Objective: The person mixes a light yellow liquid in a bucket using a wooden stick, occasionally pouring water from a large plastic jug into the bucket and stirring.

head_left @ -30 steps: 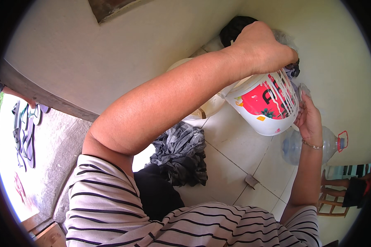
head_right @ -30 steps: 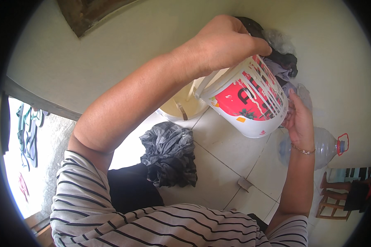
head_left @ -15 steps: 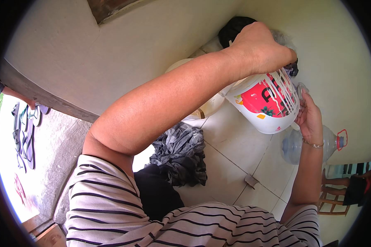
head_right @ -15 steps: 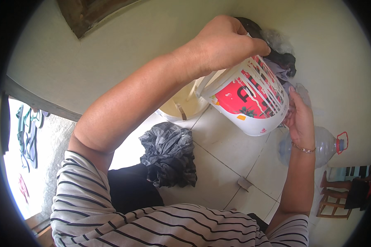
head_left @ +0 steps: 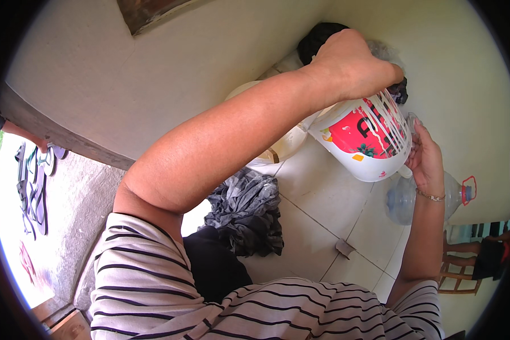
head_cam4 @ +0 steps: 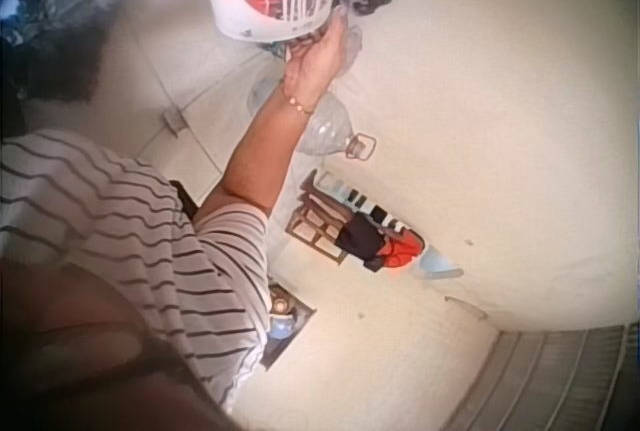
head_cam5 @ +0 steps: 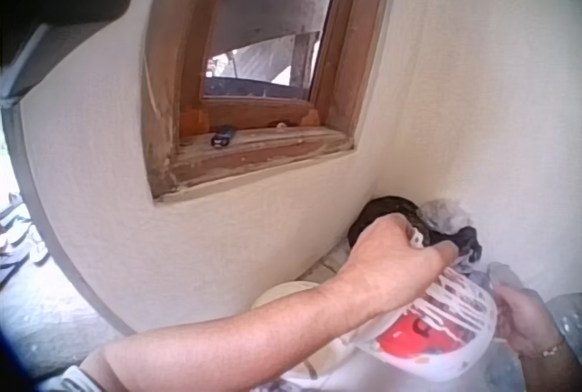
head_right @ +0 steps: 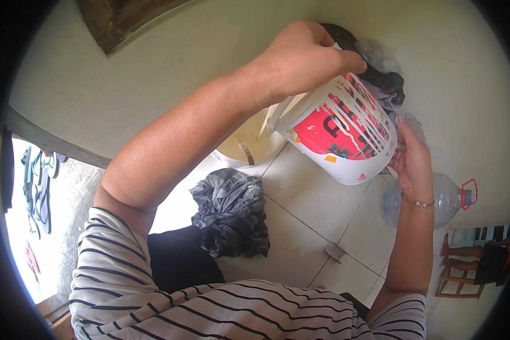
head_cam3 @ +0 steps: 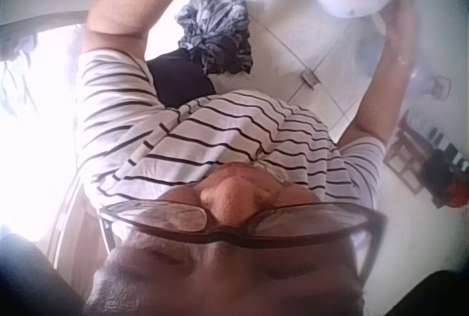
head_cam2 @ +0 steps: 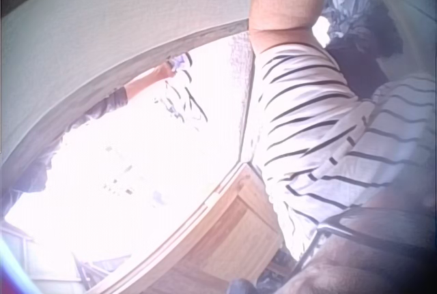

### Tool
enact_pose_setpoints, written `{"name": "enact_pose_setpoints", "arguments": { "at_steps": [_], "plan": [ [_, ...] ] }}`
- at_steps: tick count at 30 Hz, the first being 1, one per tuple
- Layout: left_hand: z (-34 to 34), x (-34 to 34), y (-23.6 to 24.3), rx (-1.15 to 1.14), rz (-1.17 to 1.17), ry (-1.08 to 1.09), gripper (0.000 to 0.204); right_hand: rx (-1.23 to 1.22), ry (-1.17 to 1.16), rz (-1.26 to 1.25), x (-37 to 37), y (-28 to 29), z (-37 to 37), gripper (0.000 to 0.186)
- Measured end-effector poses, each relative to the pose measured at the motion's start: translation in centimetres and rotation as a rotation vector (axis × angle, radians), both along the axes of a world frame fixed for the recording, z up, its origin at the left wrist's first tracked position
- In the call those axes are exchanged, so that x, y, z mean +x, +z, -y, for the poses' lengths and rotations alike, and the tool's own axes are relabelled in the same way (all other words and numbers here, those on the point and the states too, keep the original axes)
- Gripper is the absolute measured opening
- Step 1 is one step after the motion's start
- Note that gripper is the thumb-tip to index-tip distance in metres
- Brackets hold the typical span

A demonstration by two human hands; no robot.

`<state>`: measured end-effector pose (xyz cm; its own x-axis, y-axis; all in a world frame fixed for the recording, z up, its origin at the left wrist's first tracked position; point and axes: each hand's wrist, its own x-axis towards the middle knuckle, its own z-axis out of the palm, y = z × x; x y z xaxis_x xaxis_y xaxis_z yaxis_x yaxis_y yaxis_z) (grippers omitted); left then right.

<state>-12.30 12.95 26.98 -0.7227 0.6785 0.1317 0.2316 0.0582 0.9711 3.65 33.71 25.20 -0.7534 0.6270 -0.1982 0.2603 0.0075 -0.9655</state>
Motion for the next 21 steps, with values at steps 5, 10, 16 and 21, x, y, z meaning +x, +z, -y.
{"name": "enact_pose_setpoints", "arguments": {
  "at_steps": [5,10,16,21],
  "plan": [
    [-0.15,0.00,-0.23,0.014,0.003,-0.003,0.051,0.022,-0.023,-0.009,-0.11,0.01,0.08,0.040],
    [-0.07,0.07,-0.05,0.009,-0.014,0.001,0.050,0.007,-0.028,-0.013,-0.17,-0.29,-0.44,0.039],
    [-0.14,-0.01,-0.23,0.014,-0.025,0.006,0.049,0.002,-0.017,-0.019,-0.25,-0.36,-0.28,0.039],
    [-0.31,0.05,-0.37,0.002,-0.024,0.012,0.050,0.008,-0.025,-0.019,-0.28,-0.54,-0.28,0.038]
  ]
}}
